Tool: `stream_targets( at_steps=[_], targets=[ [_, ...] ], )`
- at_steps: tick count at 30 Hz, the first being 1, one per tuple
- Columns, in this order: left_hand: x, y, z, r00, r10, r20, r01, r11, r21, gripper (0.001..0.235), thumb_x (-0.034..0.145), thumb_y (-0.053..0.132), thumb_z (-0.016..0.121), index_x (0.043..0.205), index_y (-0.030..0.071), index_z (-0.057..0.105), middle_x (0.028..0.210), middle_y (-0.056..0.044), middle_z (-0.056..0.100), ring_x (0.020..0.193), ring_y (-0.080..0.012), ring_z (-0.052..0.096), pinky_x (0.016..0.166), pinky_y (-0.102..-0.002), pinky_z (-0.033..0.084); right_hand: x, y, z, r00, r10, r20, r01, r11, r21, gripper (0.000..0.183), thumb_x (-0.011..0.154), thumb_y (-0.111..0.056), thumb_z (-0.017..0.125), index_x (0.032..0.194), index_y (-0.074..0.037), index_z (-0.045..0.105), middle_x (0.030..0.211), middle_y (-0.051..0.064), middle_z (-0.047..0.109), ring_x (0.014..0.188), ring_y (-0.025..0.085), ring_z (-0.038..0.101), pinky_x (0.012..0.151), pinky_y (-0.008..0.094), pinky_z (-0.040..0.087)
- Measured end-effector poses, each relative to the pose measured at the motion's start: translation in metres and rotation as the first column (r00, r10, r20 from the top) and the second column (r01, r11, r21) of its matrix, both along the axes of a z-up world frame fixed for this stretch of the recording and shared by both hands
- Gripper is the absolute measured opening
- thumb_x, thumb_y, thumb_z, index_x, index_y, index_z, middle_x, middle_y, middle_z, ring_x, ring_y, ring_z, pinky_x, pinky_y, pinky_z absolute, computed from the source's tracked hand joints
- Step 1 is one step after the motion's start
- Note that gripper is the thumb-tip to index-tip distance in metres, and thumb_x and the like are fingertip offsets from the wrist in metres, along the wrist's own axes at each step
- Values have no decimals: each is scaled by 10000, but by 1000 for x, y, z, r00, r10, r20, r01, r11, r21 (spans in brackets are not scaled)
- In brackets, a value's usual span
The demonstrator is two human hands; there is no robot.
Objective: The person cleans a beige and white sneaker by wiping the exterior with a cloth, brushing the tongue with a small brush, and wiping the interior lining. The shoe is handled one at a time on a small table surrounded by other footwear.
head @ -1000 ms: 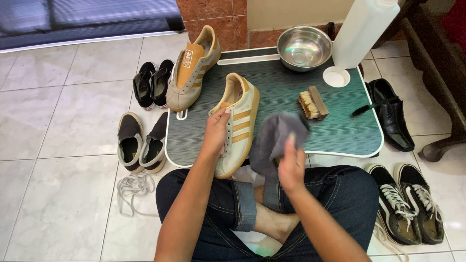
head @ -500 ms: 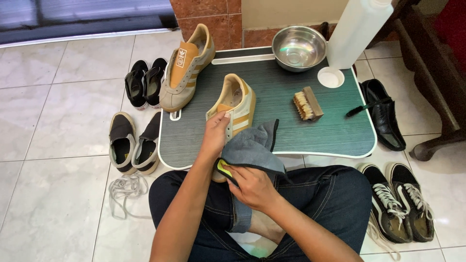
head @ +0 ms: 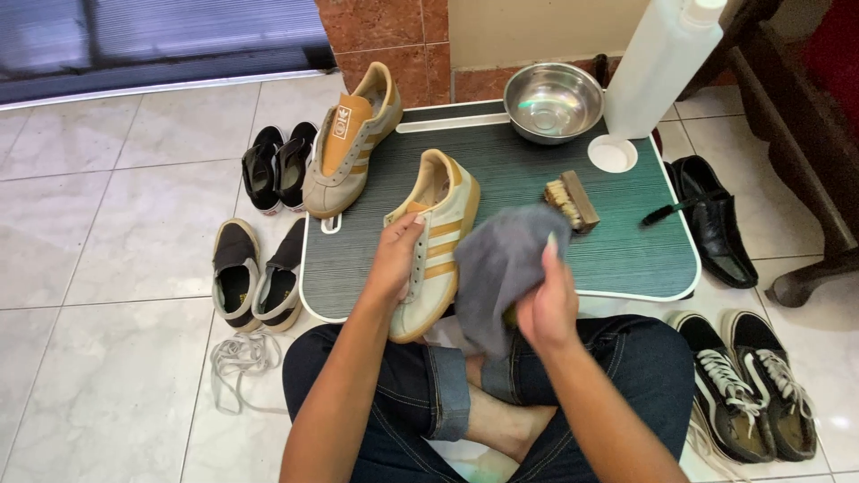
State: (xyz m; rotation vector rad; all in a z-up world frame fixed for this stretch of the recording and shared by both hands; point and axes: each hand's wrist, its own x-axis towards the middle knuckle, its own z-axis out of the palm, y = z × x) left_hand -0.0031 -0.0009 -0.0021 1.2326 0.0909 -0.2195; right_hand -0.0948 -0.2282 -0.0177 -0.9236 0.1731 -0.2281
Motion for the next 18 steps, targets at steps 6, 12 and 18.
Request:
stream_targets(
  at_steps=[6,12,18],
  targets=[
    [-5,-1,14,998,-21,-52,19,999,-34,339,1074,198,573,1317,29,739,1134,-254,785,989,-328,790,902,-518,639,78,26,22,987,-52,-154,-76,693,-717,506,1137,-499,533,1074,-61,781,888,126,754,918,248,667,879,499,477],
    [9,3,-11,999,-14,-43,12,999,-50,343,1092,227,572,1324,40,743,1135,-256,788,968,-330,793,880,-511,649,47,70,57,912,262,316,179,438,-881,389,1139,-125,508,1467,51,620,1494,297,611,1411,435,554,1201,531,414],
    [5,0,-2,999,42,24,-40,996,-84,287,1075,152,563,1206,32,788,1039,-183,803,930,-239,772,924,-413,629,27,71,56,849,412,331,199,330,-923,412,1095,-164,507,1456,-42,663,1457,211,675,1313,363,664,1080,473,544]
  ],
)
